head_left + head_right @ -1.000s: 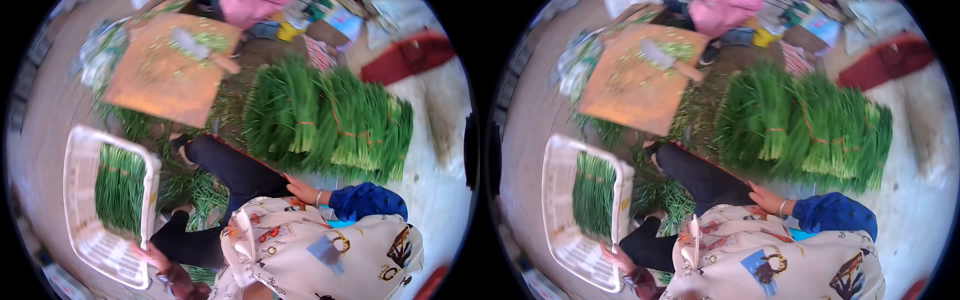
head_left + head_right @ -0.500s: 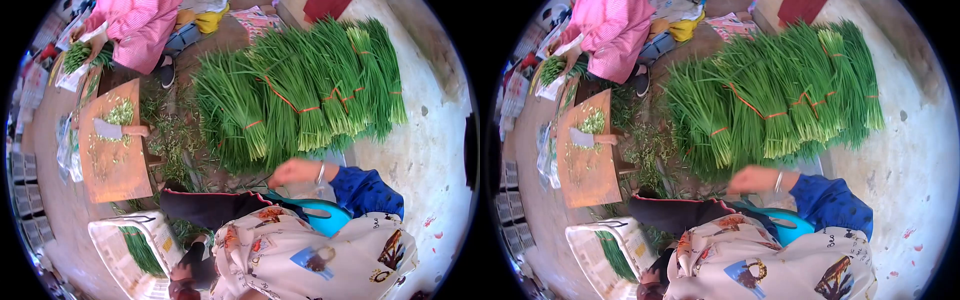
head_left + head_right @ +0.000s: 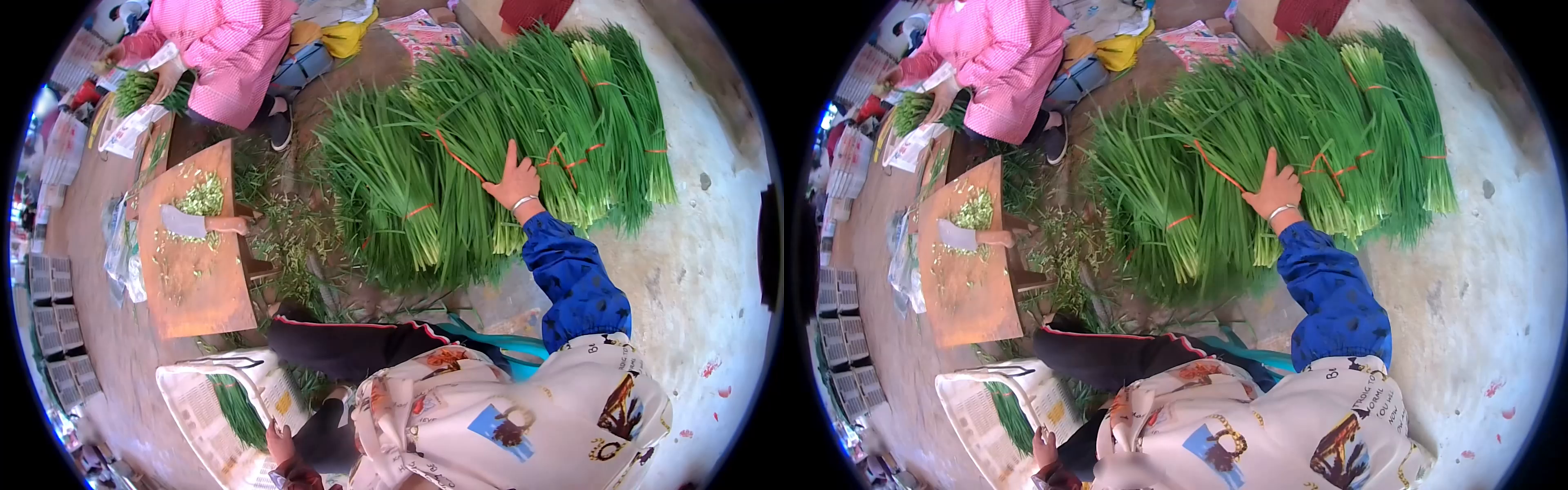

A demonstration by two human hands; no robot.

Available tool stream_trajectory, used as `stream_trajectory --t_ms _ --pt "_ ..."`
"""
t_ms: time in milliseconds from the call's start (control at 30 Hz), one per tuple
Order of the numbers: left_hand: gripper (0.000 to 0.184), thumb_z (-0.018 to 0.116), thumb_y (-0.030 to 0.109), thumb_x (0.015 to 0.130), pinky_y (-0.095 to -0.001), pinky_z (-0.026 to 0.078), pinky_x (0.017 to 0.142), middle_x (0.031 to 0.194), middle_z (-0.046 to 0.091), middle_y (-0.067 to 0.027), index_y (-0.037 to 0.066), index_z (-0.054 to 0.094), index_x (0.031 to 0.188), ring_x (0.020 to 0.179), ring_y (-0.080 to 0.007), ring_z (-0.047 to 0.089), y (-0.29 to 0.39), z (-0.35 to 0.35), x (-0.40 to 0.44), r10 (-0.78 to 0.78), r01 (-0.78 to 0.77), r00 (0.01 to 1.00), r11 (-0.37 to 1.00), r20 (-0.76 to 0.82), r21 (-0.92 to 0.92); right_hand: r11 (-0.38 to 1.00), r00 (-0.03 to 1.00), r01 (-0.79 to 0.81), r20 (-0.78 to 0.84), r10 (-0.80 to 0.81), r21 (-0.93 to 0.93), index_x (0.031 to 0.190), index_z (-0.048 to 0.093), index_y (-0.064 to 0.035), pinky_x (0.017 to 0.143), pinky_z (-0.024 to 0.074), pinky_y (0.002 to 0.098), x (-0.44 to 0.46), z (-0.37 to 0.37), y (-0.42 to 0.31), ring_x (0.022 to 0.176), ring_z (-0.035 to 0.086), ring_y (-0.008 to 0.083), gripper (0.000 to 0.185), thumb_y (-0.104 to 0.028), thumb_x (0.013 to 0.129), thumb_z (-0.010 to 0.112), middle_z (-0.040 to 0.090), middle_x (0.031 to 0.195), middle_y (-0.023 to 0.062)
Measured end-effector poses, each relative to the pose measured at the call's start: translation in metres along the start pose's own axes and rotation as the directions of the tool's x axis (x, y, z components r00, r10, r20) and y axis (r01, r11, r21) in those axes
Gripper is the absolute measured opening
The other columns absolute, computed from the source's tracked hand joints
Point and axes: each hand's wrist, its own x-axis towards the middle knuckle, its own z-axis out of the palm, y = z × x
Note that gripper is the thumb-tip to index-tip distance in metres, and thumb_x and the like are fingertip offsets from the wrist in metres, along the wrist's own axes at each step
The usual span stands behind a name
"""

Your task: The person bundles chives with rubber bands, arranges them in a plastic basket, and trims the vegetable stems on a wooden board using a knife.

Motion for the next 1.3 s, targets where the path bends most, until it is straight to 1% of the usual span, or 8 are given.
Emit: stream_trajectory --t_ms 367,533,700,833,967,1100,1233,1300 --pt "0.047 0.055 0.017 0.076 -0.0358 0.039 0.086 0.112 0.049 -0.0195 0.000 0.044 0.119 0.102 -0.0310 0.050 0.027 -0.021 0.001 0.064 -0.075 0.997 0.955 -0.048 -0.286 0.733 0.976 0.197 -0.058 -0.210 0.651 0.132 0.008 0.0036 0.086 0.0399 0.0356 0.022 -0.020 0.044 0.107 0.046 0.0327 0.106 -0.025 0.056 0.076 0.041 0.118 0.0278" --pt "0.049 0.052 0.009 0.079 -0.0316 0.037 0.090 0.120 0.046 -0.0157 -0.001 0.037 0.124 0.107 -0.0236 0.047 0.076 -0.038 0.006 0.233 -0.097 0.966 0.732 0.115 -0.674 0.232 0.876 -0.283 0.349 -0.333 0.931 0.130 0.013 0.0098 0.093 0.0339 0.0320 -0.010 -0.099 0.038 0.111 0.042 0.0225 0.101 -0.024 0.059 0.076 0.036 0.126 0.0206" --pt "0.061 0.056 0.005 0.076 -0.0330 0.026 0.099 0.129 0.038 -0.0157 -0.002 0.028 0.129 0.119 -0.0218 0.035 0.214 -0.087 -0.011 0.739 -0.219 0.628 0.467 0.242 -0.857 0.189 0.865 0.021 0.077 -0.495 0.982 0.130 0.017 0.0085 0.095 0.0312 0.0312 -0.042 -0.135 0.004 0.113 0.041 0.0209 0.099 -0.024 0.057 0.076 0.036 0.126 0.0185" --pt "0.087 0.070 0.017 0.068 -0.0341 0.027 0.098 0.127 0.038 -0.0180 0.002 0.015 0.134 0.117 -0.0240 0.037 0.307 -0.088 -0.040 0.927 -0.385 0.356 0.263 0.120 -0.885 0.054 0.565 0.288 -0.124 -0.816 0.956 0.130 0.021 0.0052 0.097 0.0282 0.0304 -0.088 -0.211 -0.101 0.116 0.037 0.0207 0.095 -0.023 0.057 0.075 0.035 0.129 0.0135" --pt "0.085 0.069 0.019 0.070 -0.0379 0.023 0.100 0.126 0.035 -0.0125 0.004 0.013 0.131 0.119 -0.0243 0.032 0.328 -0.089 -0.035 0.656 -0.222 0.572 -0.454 -0.493 -0.863 -0.208 0.064 0.858 -0.500 -0.864 0.470 0.131 0.021 0.0005 0.094 0.0325 0.0355 -0.144 -0.252 -0.209 0.112 0.042 0.0279 0.093 -0.014 0.057 0.074 0.040 0.123 0.0176" --pt "0.061 0.040 0.042 0.087 -0.0377 0.026 0.099 0.129 0.034 -0.0111 0.006 0.020 0.132 0.119 -0.0239 0.033 0.269 -0.108 0.012 0.231 -0.365 0.804 -0.538 -0.549 -0.760 -0.577 -0.260 0.780 -0.713 -0.651 0.243 0.127 0.030 -0.0031 0.087 0.0393 0.0367 -0.193 -0.239 -0.289 0.102 0.048 0.0278 0.084 -0.011 0.056 0.073 0.045 0.114 0.0181" --pt "0.057 0.044 0.040 0.085 -0.0394 0.030 0.097 0.128 0.039 -0.0098 0.007 0.030 0.130 0.116 -0.0242 0.038 0.219 -0.151 0.035 0.051 -0.466 0.721 -0.701 -0.691 -0.539 -0.511 -0.232 0.849 -0.771 -0.594 0.138 0.121 0.041 -0.0057 0.084 0.0405 0.0343 -0.168 -0.247 -0.325 0.102 0.048 0.0234 0.061 -0.013 0.067 0.066 0.044 0.117 0.0159" --pt "0.052 0.049 0.038 0.083 -0.0427 0.034 0.094 0.124 0.044 -0.0058 0.012 0.037 0.127 0.112 -0.0235 0.041 0.191 -0.148 0.060 -0.071 -0.471 0.779 -0.722 -0.623 -0.507 -0.403 0.091 0.725 -0.657 -0.748 0.559 0.115 0.044 -0.0018 0.084 0.0403 0.0369 -0.135 -0.205 -0.357 0.102 0.047 0.0308 0.048 -0.015 0.071 0.060 0.048 0.109 0.0191"
